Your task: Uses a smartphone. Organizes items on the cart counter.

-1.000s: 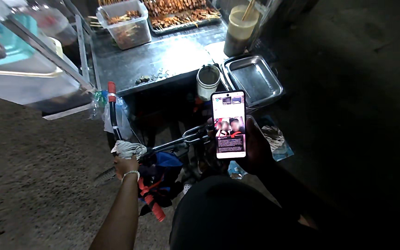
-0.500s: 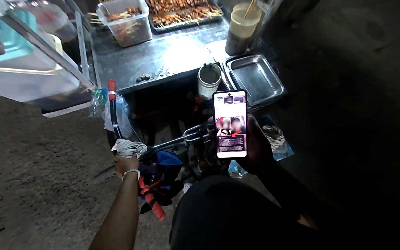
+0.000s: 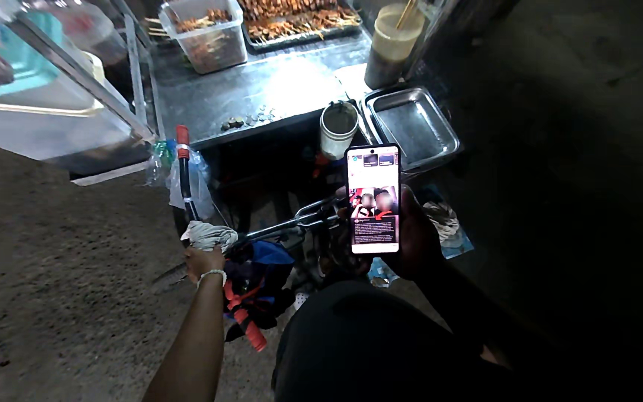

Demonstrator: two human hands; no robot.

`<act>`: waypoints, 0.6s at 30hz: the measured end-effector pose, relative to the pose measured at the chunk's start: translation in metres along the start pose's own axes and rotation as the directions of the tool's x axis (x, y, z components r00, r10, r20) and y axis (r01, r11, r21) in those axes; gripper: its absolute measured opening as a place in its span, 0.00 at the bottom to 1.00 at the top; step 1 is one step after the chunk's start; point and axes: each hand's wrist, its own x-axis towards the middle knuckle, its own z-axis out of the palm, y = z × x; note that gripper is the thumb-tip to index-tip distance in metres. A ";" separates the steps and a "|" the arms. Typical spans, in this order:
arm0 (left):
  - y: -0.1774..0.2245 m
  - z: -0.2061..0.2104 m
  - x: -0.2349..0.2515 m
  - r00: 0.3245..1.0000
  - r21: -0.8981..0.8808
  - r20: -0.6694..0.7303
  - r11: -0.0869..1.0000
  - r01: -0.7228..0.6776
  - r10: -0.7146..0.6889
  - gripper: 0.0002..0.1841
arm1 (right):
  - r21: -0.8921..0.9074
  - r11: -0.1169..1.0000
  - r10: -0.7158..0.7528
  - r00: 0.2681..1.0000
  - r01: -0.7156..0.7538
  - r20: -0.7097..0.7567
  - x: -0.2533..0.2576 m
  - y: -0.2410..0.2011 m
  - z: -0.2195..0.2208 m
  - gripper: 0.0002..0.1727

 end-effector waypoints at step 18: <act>0.001 0.000 0.000 1.000 -0.003 0.000 1.000 0.005 -0.005 0.44 | -0.015 0.999 -0.034 0.999 0.034 -0.030 -0.002 0.000 0.002 0.40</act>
